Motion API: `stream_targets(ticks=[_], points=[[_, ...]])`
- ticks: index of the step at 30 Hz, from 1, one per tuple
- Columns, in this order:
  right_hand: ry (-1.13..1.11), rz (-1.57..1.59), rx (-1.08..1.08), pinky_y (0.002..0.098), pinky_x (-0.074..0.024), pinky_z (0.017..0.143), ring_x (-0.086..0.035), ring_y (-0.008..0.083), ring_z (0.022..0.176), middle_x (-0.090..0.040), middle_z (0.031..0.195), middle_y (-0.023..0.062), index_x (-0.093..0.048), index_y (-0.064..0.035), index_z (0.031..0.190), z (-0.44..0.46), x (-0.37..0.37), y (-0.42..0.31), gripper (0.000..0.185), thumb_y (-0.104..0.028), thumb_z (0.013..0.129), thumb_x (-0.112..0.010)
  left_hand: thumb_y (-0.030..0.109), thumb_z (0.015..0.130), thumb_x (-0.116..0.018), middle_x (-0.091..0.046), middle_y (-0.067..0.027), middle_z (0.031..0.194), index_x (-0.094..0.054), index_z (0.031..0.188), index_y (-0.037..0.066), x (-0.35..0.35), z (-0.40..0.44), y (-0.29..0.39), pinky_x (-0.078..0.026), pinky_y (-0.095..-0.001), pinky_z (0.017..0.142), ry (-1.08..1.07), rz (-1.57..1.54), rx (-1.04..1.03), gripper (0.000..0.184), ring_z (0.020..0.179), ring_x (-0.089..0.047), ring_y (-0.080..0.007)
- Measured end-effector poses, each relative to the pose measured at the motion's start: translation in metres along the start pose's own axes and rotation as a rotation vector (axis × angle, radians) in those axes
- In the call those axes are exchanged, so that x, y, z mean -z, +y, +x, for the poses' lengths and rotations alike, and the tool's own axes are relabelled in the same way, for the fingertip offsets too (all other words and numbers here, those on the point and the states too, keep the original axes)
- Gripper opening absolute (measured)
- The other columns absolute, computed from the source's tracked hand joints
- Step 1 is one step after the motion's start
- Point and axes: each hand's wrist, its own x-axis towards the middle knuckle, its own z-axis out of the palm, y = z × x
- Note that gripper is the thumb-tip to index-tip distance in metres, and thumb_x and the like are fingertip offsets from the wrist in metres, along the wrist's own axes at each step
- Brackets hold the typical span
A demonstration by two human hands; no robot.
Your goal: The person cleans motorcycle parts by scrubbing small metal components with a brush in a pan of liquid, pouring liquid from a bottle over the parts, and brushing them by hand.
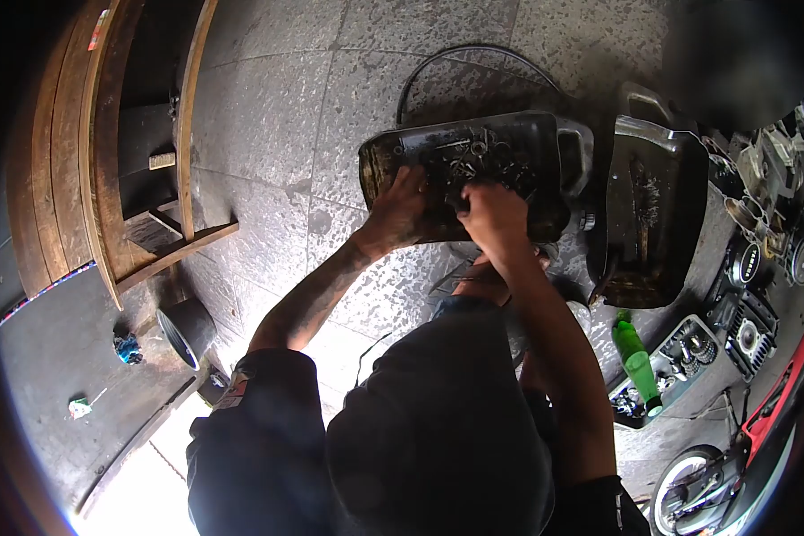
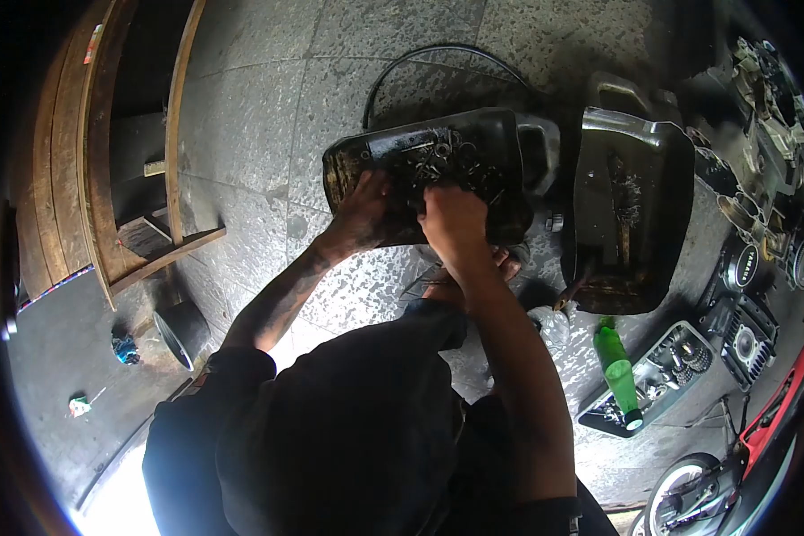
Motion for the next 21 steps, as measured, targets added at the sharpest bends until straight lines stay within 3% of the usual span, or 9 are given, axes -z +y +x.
stream_targets(ticks=[4,6,7,9,10,13,15,18,21], points=[[0.107,0.419,-0.156,0.0319,-0.051,0.067,-0.066,0.0219,0.075,-0.066,0.079,0.0112,-0.066,-0.0088,0.089,-0.003,0.032,0.012,0.022,-0.025,0.074,-0.065,0.031,0.071,-0.066,-0.047,-0.0149,0.102,-0.058,0.089,0.005,0.014,0.005,0.0,-0.043,-0.0402,0.077,-0.079,-0.201,0.225,0.033,0.097,-0.047,-0.0309],[0.195,0.8,-0.076,0.0269,-0.048,0.06,-0.064,0.0162,0.067,-0.065,0.08,0.0088,-0.064,-0.0077,0.092,-0.001,0.032,0.023,0.021,-0.022,0.077,-0.064,0.026,0.081,-0.058,-0.055,-0.0135,0.092,-0.054,0.094,0.003,0.018,0.016,-0.005,-0.047,-0.0343,0.072,0.013,-0.675,0.469,0.027,0.084,-0.056,-0.0253],[0.195,0.799,-0.073,0.0269,-0.048,0.06,-0.064,0.0162,0.067,-0.065,0.08,0.0088,-0.064,-0.0077,0.092,-0.001,0.029,0.029,0.021,-0.022,0.077,-0.064,0.026,0.081,-0.058,-0.055,-0.0135,0.092,-0.054,0.094,0.003,0.026,0.018,-0.004,-0.047,-0.0343,0.072,0.016,-0.675,0.47,0.027,0.084,-0.056,-0.0253],[-0.018,1.307,-0.21,0.0225,-0.0446,0.054,-0.058,0.0105,0.06,-0.061,0.076,0.0039,-0.061,-0.0071,0.094,-0.003,0.027,0.035,0.021,-0.023,0.081,-0.06,0.024,0.091,-0.049,-0.06,-0.0095,0.087,-0.049,0.105,0.002,0.042,0.022,0.0,-0.048,-0.0308,0.072,0.012,-1.626,0.673,0.026,0.079,-0.061,-0.022],[-0.019,1.304,-0.206,0.0225,-0.0446,0.054,-0.058,0.0105,0.06,-0.061,0.076,0.0039,-0.061,-0.0071,0.094,-0.003,0.031,0.034,0.021,-0.023,0.081,-0.06,0.024,0.093,-0.045,-0.06,-0.0103,0.081,-0.047,0.107,0.001,0.039,0.022,0.004,-0.048,-0.0291,0.068,0.089,-1.744,0.645,0.027,0.071,-0.061,-0.0202],[-0.114,1.632,-0.08,0.0199,-0.0406,0.049,-0.052,0.0067,0.059,-0.056,0.074,-0.0004,-0.059,-0.0071,0.097,-0.007,0.033,0.024,0.023,-0.027,0.086,-0.055,0.024,0.092,-0.048,-0.062,-0.0121,0.086,-0.047,0.109,0.001,0.046,0.034,0.026,-0.048,-0.0274,0.062,0.057,-1.451,0.665,0.029,0.074,-0.063,-0.0191],[0.161,1.65,-0.236,0.019,-0.0405,0.048,-0.052,0.0069,0.059,-0.055,0.075,0.0005,-0.059,-0.008,0.098,0.0,0.031,0.012,0.028,-0.034,0.09,-0.051,0.018,0.09,-0.052,-0.063,-0.0118,0.088,-0.049,0.109,-0.001,0.051,0.043,0.05,-0.049,-0.0264,0.061,0.135,-1.453,0.655,0.027,0.076,-0.063,-0.0187],[0.324,1.561,-0.401,0.0185,-0.0402,0.043,-0.053,0.0082,0.057,-0.056,0.078,0.0015,-0.058,-0.0075,0.096,0.005,0.013,0.011,0.028,-0.034,0.09,-0.052,0.007,0.086,-0.055,-0.064,-0.0105,0.094,-0.052,0.114,-0.003,0.059,0.051,0.071,-0.05,-0.028,0.066,0.131,-0.653,0.305,0.03,0.079,-0.063,-0.0164],[0.277,1.654,-0.309,0.0213,-0.0417,0.043,-0.055,0.0105,0.057,-0.059,0.083,0.0059,-0.053,-0.0055,0.1,-0.002,0.029,0.011,0.026,-0.028,0.088,-0.057,0.006,0.088,-0.051,-0.064,-0.0104,0.096,-0.051,0.116,-0.002,0.064,0.04,0.027,-0.049,-0.0267,0.066,0.217,-1.121,0.371,0.03,0.081,-0.062,-0.015]])
